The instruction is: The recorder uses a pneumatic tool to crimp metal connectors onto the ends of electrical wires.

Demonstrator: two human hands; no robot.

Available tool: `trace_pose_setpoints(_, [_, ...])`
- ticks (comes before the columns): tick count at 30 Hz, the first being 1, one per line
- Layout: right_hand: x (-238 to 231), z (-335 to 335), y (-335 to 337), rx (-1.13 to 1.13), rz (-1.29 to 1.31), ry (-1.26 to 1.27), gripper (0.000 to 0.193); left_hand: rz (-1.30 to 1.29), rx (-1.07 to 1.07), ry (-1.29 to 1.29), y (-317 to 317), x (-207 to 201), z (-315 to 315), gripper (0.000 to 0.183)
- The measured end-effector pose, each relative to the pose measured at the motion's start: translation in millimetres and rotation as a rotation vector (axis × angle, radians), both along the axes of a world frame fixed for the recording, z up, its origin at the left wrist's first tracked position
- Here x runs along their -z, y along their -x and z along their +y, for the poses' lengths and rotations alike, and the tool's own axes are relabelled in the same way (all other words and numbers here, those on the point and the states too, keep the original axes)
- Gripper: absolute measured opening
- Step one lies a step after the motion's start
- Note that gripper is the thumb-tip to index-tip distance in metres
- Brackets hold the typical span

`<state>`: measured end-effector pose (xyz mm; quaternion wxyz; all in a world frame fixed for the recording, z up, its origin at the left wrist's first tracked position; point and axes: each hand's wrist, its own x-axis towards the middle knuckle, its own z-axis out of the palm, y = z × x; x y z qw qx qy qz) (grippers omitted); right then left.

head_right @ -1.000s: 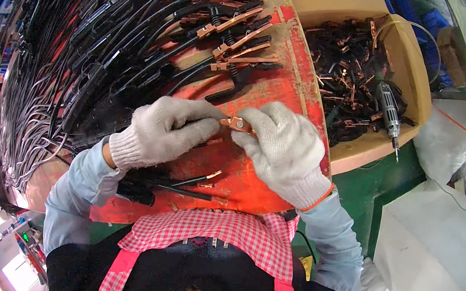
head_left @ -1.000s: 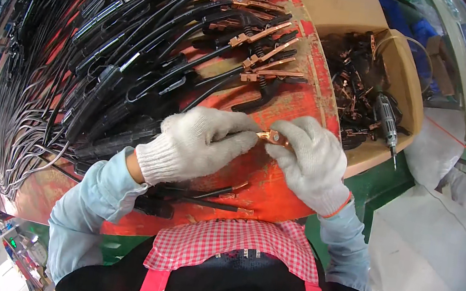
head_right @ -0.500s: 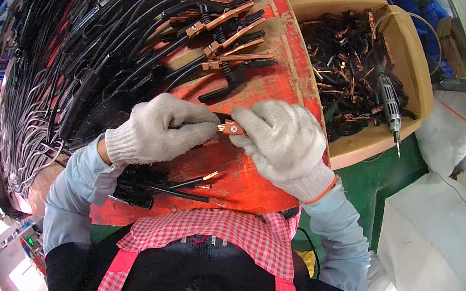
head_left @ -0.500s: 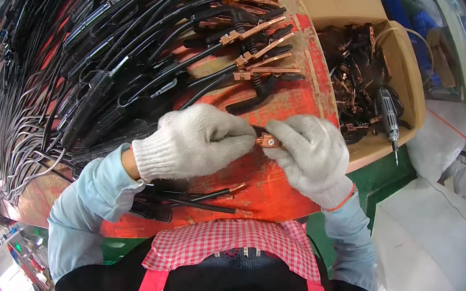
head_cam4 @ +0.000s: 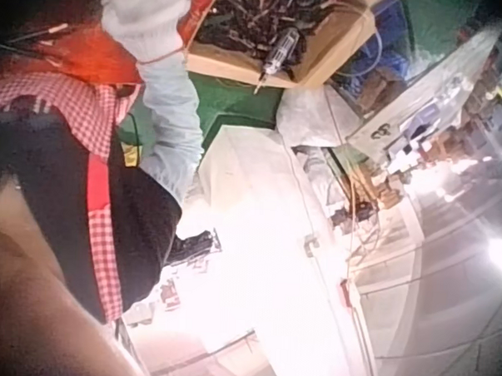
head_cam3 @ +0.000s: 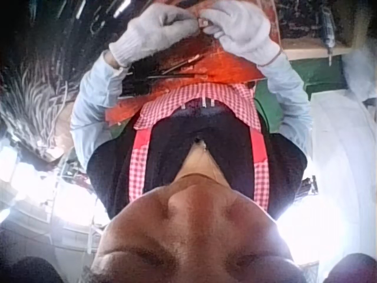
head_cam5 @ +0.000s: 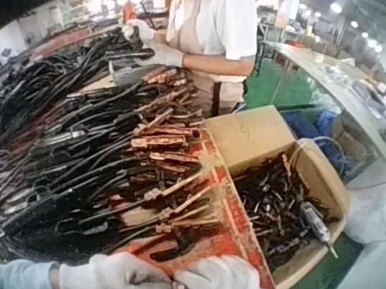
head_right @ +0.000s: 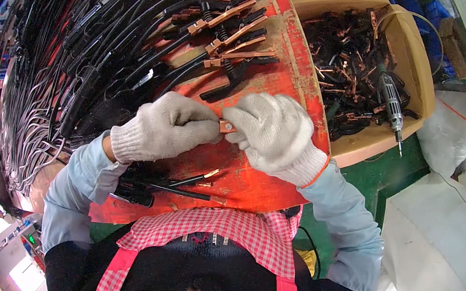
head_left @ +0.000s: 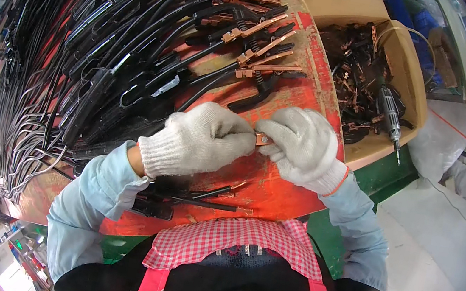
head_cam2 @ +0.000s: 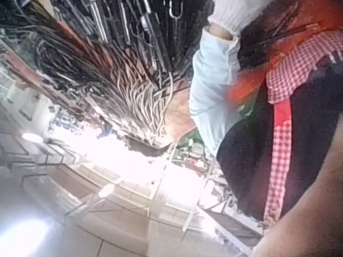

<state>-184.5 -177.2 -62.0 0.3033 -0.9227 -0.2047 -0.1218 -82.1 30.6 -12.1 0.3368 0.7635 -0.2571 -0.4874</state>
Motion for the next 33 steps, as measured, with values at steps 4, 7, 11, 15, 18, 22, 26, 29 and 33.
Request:
trace_pose_setpoints(4, [3, -2, -1, -0.01, -0.031, -0.03, 0.043, -0.268, 0.085, -0.046, 4, -19, 2, 0.024])
trace_pose_setpoints(7, [5, -3, -1, -0.043, -0.033, 0.008, 0.044, -0.588, 0.194, -0.04, 11, -11, 17, 0.021])
trace_pose_setpoints(11, [9, -3, -1, -0.043, -0.027, 0.014, 0.044, -0.759, 0.272, -0.095, 18, -10, 13, 0.016])
trace_pose_setpoints(15, [9, -2, -1, -0.047, -0.06, 0.013, 0.044, -0.752, 0.27, -0.063, 20, -8, 13, 0.017])
trace_pose_setpoints(18, [9, -1, -1, -0.045, -0.068, 0.013, 0.044, -0.766, 0.276, -0.059, 20, -7, 12, 0.018])
trace_pose_setpoints(22, [11, -1, -1, -0.044, -0.082, 0.017, 0.044, -0.787, 0.259, -0.005, 21, -6, 12, 0.018])
trace_pose_setpoints(26, [15, -2, -1, -0.045, -0.101, 0.014, 0.044, -0.817, 0.25, -0.008, 23, -4, 12, 0.017])
trace_pose_setpoints(29, [15, -2, -2, -0.053, -0.098, 0.009, 0.045, -0.824, 0.266, -0.028, 22, -6, 10, 0.018])
trace_pose_setpoints(33, [15, -3, -1, -0.079, -0.069, 0.018, 0.043, -0.803, 0.292, -0.033, 19, -6, 12, 0.019])
